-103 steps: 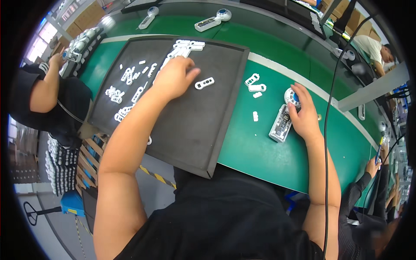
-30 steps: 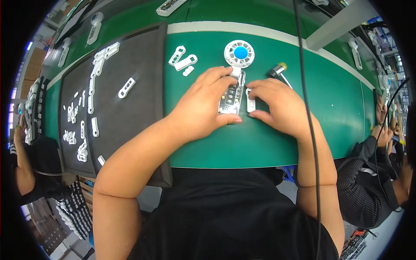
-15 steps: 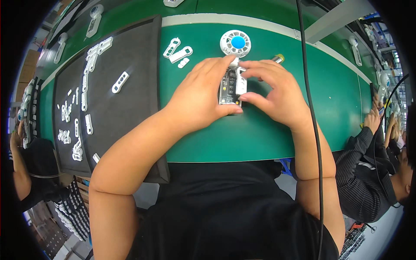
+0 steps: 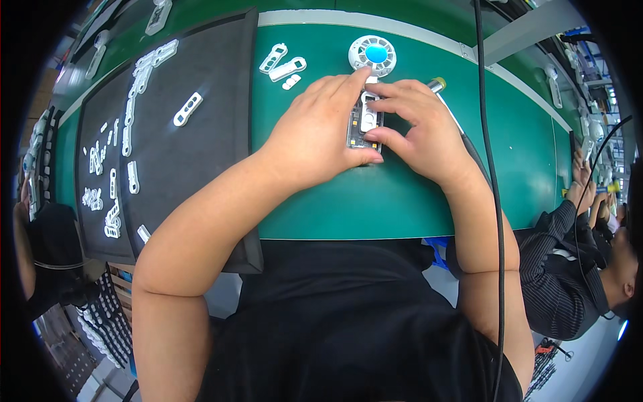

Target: Assembling and testing electronic components on a factory production line using a small hammer and a light sensor.

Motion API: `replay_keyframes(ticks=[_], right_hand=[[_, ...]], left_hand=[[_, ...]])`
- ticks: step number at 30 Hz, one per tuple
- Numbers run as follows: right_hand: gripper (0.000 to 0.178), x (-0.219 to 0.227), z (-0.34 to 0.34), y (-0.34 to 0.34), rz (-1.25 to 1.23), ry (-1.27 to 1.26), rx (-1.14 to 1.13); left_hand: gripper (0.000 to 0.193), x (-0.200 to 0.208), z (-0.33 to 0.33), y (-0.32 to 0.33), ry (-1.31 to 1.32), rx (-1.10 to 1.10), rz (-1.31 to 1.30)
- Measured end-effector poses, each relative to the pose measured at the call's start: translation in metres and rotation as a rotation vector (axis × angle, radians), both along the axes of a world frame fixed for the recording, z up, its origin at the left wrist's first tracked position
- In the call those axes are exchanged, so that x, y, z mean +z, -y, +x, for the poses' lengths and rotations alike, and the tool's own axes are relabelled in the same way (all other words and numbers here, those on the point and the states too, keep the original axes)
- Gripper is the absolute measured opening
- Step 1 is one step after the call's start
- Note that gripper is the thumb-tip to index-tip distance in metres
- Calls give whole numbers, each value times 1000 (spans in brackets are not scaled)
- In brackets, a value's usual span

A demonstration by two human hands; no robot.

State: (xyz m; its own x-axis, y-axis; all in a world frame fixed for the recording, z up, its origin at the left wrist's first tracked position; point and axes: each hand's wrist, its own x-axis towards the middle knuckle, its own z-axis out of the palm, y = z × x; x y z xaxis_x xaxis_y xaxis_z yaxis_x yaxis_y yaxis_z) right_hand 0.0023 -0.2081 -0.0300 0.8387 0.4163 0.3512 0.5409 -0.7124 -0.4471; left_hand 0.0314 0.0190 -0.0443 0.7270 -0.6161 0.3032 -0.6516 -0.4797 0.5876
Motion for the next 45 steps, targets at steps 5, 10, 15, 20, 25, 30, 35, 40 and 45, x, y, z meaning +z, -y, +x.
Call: replay_keyframes(ticks=[5,10,15,20,25,30,35,40,45], right_hand=[[39,-2,-1,2,6,17,3],[37,-3,-3,3,-46,45,6],[34,-9,-2,4,-53,67,-1],[29,-10,-5,0,-68,131,3],[26,-11,-6,2,-48,121,15],[32,-11,-10,4,-80,147,36],[47,15,-27,27,-212,175,-199],[45,26,-64,89,-585,-381,-635],[42,32,-87,50,-131,-278,-375]], left_hand=[[110,0,-2,0,2,7,13],[110,0,-3,1,16,12,31],[109,1,-4,1,18,17,44],[101,4,-5,-2,50,13,57],[88,26,-34,-16,226,-137,240],[77,17,-54,-16,210,-128,308],[74,11,-54,-13,238,-98,317],[70,11,-55,-12,217,-88,245],[68,8,-53,-16,218,-97,245]])
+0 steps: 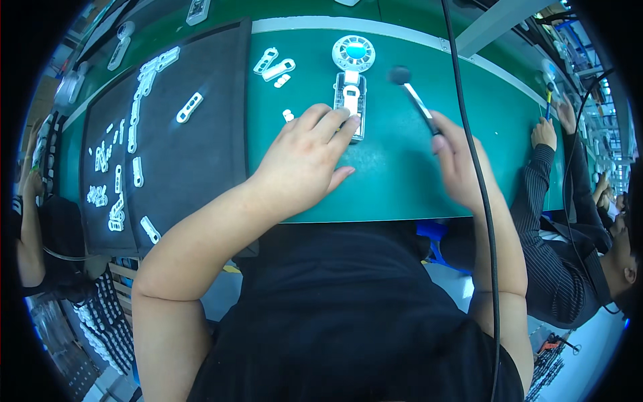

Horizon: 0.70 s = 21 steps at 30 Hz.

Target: Assembling and testing electronic components on a factory production line using a small hammer and a light sensor.

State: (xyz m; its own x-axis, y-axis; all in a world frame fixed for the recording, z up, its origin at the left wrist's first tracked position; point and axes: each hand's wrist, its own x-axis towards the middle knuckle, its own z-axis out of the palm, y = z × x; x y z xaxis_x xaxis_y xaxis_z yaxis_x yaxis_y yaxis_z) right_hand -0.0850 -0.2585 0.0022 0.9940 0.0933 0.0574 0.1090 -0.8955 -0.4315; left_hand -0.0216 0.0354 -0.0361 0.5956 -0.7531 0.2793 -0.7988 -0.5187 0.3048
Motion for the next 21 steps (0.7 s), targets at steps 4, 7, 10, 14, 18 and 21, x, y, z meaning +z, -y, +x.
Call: replay_keyframes(ticks=[4,7,10,14,18,21], right_hand=[[51,-7,7,-30,164,30,226],[56,-2,8,-33,197,9,294],[59,2,2,-35,221,33,320],[60,-2,-11,-29,542,244,341],[62,-22,5,-27,153,29,309],[61,5,0,-35,185,108,267]], left_hand=[[63,0,2,4,48,-13,-20],[65,-2,2,3,-8,-15,-40],[64,0,2,0,-17,-4,-38],[63,0,4,1,-11,-17,-44],[62,0,3,4,-10,-28,-40],[61,-2,3,0,-14,-12,-34]])
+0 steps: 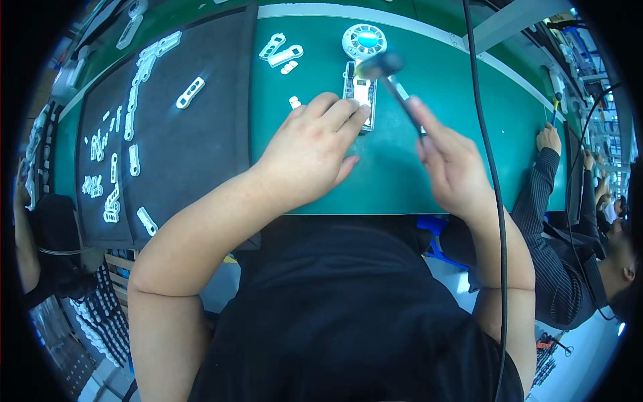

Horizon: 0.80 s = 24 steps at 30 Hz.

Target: Assembling and testing electronic components on a factory production line using a small hammer and a light sensor.

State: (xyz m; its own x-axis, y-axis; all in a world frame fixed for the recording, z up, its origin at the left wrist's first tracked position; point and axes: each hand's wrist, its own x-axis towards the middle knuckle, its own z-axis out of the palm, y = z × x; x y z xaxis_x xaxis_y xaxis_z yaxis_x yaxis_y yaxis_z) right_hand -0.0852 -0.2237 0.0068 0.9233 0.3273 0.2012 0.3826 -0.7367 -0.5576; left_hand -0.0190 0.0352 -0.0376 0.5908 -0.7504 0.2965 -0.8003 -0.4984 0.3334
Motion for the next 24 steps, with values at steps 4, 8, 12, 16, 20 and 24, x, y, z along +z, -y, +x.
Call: replay_keyframes(ticks=[4,8,12,16,20,24], right_hand=[[63,1,-19,11,359,129,-60],[59,-30,-6,12,-91,-49,-48],[60,-1,-6,4,-28,-89,-86],[58,3,-14,9,106,-190,-228],[57,-18,-10,8,52,-144,-132],[59,-21,-9,8,61,-187,-84]], left_hand=[[60,2,-1,-1,16,7,-1],[60,2,2,5,35,-9,-4],[60,1,2,-1,14,6,6],[59,0,3,1,8,1,-18],[61,0,7,1,-39,-16,-75],[69,-3,18,1,-91,18,-192]])
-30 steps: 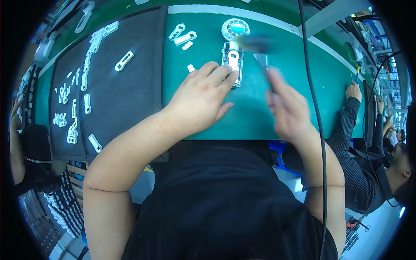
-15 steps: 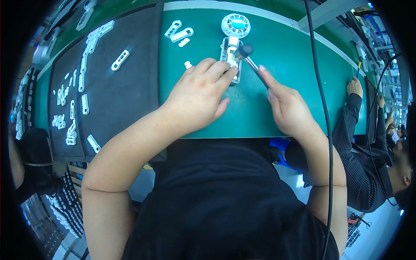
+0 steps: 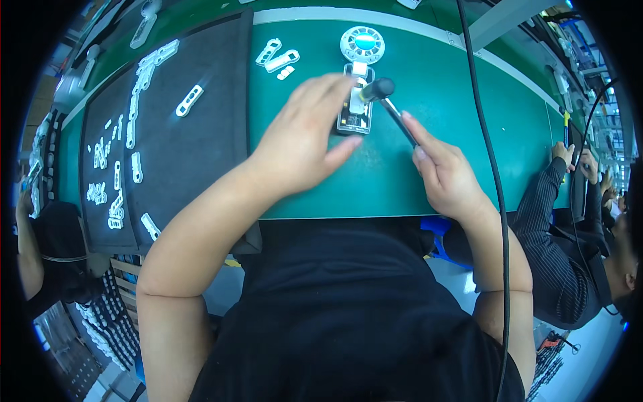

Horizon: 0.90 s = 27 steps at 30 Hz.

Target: Assembling and testing electronic components on a factory production line using a small hammer and a light sensor.

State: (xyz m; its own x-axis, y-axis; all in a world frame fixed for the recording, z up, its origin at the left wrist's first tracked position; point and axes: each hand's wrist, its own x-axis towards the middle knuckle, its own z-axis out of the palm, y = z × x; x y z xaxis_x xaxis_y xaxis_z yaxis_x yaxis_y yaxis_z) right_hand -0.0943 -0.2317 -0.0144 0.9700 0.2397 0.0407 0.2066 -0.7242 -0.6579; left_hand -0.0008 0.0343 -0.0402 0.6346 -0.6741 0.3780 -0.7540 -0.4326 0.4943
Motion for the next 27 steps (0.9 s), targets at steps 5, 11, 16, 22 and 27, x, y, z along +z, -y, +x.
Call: replay_keyframes(ticks=[5,11,16,22,27], right_hand=[[61,17,-18,-3,-6,32,7],[60,5,-11,-7,-6,186,131],[56,28,-27,-1,132,215,55],[59,12,-27,-6,90,234,78],[56,21,-18,14,-163,-36,-58]], left_hand=[[82,5,10,8,-107,93,-6],[85,-2,10,4,-77,99,7],[85,1,9,3,-111,103,28],[77,-2,10,5,-60,97,-14],[66,6,11,4,-120,50,-23]])
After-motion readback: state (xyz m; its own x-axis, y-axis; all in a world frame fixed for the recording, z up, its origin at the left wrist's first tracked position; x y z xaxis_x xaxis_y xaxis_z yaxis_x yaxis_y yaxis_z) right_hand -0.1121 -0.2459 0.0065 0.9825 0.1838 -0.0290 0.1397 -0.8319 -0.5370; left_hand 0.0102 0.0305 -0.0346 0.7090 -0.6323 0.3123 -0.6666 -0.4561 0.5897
